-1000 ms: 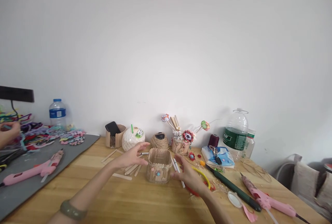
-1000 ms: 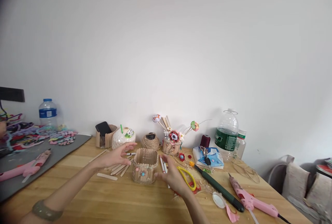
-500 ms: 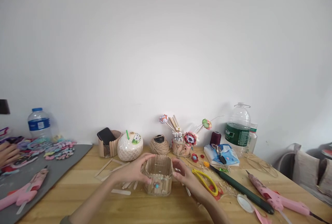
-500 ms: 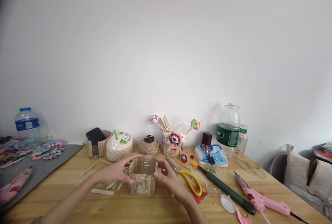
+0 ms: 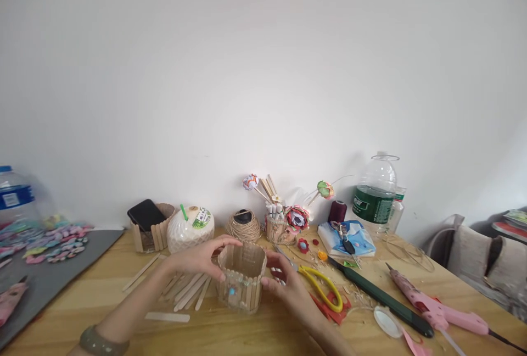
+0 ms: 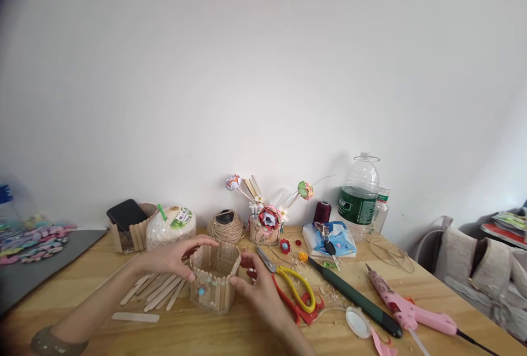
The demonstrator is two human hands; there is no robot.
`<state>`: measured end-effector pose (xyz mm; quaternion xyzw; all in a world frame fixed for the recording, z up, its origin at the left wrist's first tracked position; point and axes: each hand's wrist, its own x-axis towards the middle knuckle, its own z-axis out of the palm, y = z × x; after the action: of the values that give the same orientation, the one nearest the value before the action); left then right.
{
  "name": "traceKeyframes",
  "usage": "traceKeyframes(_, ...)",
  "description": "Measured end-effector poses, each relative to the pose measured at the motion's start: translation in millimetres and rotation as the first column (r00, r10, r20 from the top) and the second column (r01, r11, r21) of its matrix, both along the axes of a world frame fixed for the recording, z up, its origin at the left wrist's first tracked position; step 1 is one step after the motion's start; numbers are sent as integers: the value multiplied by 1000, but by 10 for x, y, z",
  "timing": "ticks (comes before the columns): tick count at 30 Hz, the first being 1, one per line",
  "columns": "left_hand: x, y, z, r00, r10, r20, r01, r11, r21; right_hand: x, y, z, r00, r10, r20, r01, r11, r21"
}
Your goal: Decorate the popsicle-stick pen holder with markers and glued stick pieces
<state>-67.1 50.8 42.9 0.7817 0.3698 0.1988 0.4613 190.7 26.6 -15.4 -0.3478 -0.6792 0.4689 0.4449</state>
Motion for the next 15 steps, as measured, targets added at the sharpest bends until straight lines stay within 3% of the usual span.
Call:
traceKeyframes(5, 71, -20, -7, 979, 122, 162, -97, 983, -156, -32, 23, 25, 999, -27, -38, 27, 999, -22)
traceKeyframes(10, 122, -88, -9, 902, 308, 303, -222, 932, -286, -33, 10, 88, 998, -40, -40, 37, 997, -66)
traceKeyframes(15, 190, -110, 2, 858, 365, 363, -248, 911, -328, -61, -44, 158, 997, -15, -70, 9, 996, -91)
